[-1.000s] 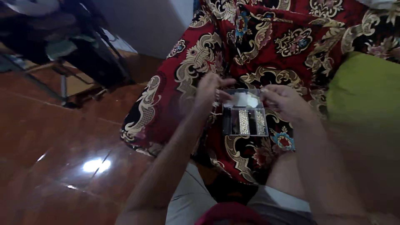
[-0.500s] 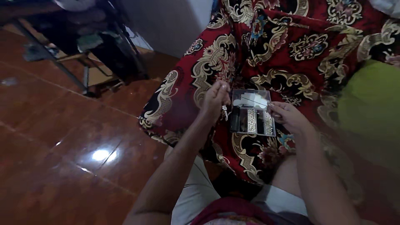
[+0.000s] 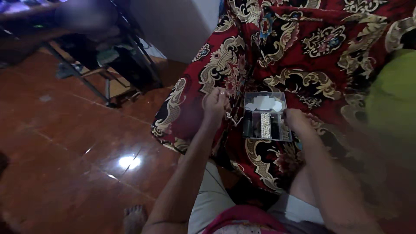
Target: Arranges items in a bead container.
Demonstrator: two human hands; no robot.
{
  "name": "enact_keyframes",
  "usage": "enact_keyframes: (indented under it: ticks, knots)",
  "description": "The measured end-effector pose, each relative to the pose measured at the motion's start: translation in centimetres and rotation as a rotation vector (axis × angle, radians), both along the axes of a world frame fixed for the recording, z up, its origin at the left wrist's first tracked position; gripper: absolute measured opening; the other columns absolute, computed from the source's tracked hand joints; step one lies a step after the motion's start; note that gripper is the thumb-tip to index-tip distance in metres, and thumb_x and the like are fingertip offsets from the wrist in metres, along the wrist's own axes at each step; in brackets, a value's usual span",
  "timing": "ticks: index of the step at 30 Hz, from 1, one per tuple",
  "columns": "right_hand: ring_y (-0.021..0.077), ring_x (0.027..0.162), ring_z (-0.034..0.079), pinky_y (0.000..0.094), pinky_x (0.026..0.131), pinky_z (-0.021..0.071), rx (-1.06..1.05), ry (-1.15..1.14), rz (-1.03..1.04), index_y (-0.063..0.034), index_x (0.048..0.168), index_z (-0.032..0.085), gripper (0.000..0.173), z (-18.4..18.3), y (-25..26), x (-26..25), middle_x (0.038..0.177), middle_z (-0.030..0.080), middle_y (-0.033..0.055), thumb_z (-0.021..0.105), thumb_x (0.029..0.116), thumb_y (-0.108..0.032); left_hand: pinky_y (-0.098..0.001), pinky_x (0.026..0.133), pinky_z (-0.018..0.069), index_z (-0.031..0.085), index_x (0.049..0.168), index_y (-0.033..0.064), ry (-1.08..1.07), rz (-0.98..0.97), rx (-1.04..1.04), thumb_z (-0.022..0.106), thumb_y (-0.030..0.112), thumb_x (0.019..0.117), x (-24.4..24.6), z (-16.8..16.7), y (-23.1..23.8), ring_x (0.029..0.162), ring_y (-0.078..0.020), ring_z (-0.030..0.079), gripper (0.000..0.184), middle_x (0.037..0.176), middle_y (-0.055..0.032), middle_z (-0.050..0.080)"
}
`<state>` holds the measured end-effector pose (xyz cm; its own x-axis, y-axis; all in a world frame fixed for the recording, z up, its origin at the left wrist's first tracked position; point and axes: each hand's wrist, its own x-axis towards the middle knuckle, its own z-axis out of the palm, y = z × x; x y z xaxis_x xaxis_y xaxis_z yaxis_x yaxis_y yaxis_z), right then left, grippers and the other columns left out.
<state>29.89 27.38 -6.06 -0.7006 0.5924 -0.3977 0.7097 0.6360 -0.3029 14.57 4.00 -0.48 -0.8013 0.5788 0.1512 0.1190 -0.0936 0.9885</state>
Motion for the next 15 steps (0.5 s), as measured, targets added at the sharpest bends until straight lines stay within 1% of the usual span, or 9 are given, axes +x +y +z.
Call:
enact_keyframes:
  ticks: [2, 6, 9, 10, 11, 12, 13, 14, 15]
  knots:
    - [0.0475, 0.119, 0.061, 0.0619, 0.101, 0.047, 0.055, 0.017, 0.013, 0.0081, 0.119, 0.067, 0.023, 0.3, -0.9, -0.1, 0.123, 0.064, 0.0316, 0.056, 0.1024, -0.004, -0.023, 0.056, 0.0473, 0.053, 0.1, 0.0063, 0.006, -0.014, -0.037, 0.035, 0.011, 0.1087, 0.5, -0.3, 0.3, 0.053, -0.0037, 0.047, 0.02, 0.063, 0.0073, 0.042]
    - [0.0465, 0.117, 0.063, 0.0627, 0.098, 0.0483, 0.089, 0.007, 0.025, 0.0052, 0.12, 0.068, 0.024, 0.5, -1.5, -0.2, 0.121, 0.066, 0.0289, 0.056, 0.1026, -0.006, -0.0217, 0.056, 0.0451, 0.055, 0.101, 0.0029, 0.064, -0.072, -0.127, 0.038, 0.011, 0.1092, 1.4, -0.2, 1.0, 0.055, -0.0045, 0.048, 0.021, 0.066, 0.0036, 0.047]
    - [0.0468, 0.115, 0.063, 0.0644, 0.097, 0.0479, 0.09, 0.03, 0.033, -0.0017, 0.124, 0.069, 0.026, 1.2, -1.6, 0.1, 0.12, 0.068, 0.0272, 0.06, 0.1017, -0.01, -0.0236, 0.054, 0.0475, 0.058, 0.108, 0.0004, 0.215, -0.171, -0.266, 0.039, 0.014, 0.1108, 1.6, 0.1, 1.1, 0.056, -0.0084, 0.054, 0.023, 0.077, -0.0051, 0.064]
    - [0.0471, 0.114, 0.064, 0.0653, 0.096, 0.0481, 0.098, 0.067, 0.033, -0.0031, 0.124, 0.07, 0.025, 1.6, -1.7, 0.3, 0.119, 0.068, 0.027, 0.06, 0.1019, -0.012, -0.0243, 0.052, 0.0479, 0.059, 0.108, 0.0019, 0.299, -0.212, -0.342, 0.04, 0.014, 0.1105, 1.6, 0.3, 1.2, 0.055, -0.0085, 0.056, 0.022, 0.084, -0.0057, 0.07]
    - [0.0468, 0.111, 0.065, 0.0658, 0.094, 0.0487, 0.101, 0.154, 0.027, -0.0029, 0.12, 0.072, 0.023, 1.8, -1.8, 0.5, 0.115, 0.069, 0.0266, 0.061, 0.1019, -0.014, -0.0277, 0.053, 0.0518, 0.062, 0.109, 0.0033, 0.38, -0.25, -0.448, 0.044, 0.015, 0.11, 1.8, 0.8, 1.3, 0.057, -0.0107, 0.06, 0.021, 0.091, -0.0062, 0.072]
    - [0.0438, 0.107, 0.067, 0.0637, 0.093, 0.0501, 0.073, 0.282, 0.019, -0.0028, 0.116, 0.074, 0.022, 1.9, -1.8, 0.8, 0.113, 0.07, 0.0243, 0.063, 0.1022, -0.016, -0.034, 0.059, 0.0572, 0.065, 0.109, 0.0031, 0.451, -0.288, -0.553, 0.049, 0.015, 0.1087, 2.1, 1.3, 1.5, 0.062, -0.016, 0.065, 0.02, 0.096, -0.0092, 0.071]
    - [0.0375, 0.103, 0.069, 0.0582, 0.091, 0.053, -0.01, 0.445, 0.013, -0.0033, 0.113, 0.074, 0.021, 1.8, -2.0, 1.0, 0.111, 0.072, 0.0204, 0.066, 0.1016, -0.018, -0.0387, 0.065, 0.0595, 0.067, 0.109, 0.0028, 0.515, -0.319, -0.636, 0.053, 0.015, 0.1071, 2.5, 1.7, 1.7, 0.07, -0.0206, 0.067, 0.019, 0.1, -0.0124, 0.069]
    - [0.0274, 0.096, 0.072, 0.0482, 0.087, 0.0575, -0.148, 0.616, 0.017, -0.0045, 0.114, 0.074, 0.02, 1.8, -2.4, 1.2, 0.109, 0.073, 0.0146, 0.068, 0.1002, -0.018, -0.0419, 0.073, 0.0605, 0.069, 0.111, 0.0028, 0.563, -0.348, -0.688, 0.057, 0.014, 0.1053, 2.8, 1.9, 2.0, 0.081, -0.024, 0.069, 0.018, 0.111, -0.0151, 0.066]
    - [0.0177, 0.088, 0.072, 0.0369, 0.077, 0.0604, -0.342, 0.765, 0.029, -0.0051, 0.119, 0.071, 0.023, 1.8, -3.1, 1.3, 0.11, 0.073, 0.0099, 0.069, 0.0989, -0.017, -0.042, 0.078, 0.0606, 0.07, 0.112, 0.0042, 0.585, -0.366, -0.721, 0.059, 0.015, 0.1042, 3.2, 2.0, 2.3, 0.089, -0.0246, 0.069, 0.017, 0.12, -0.0161, 0.063]
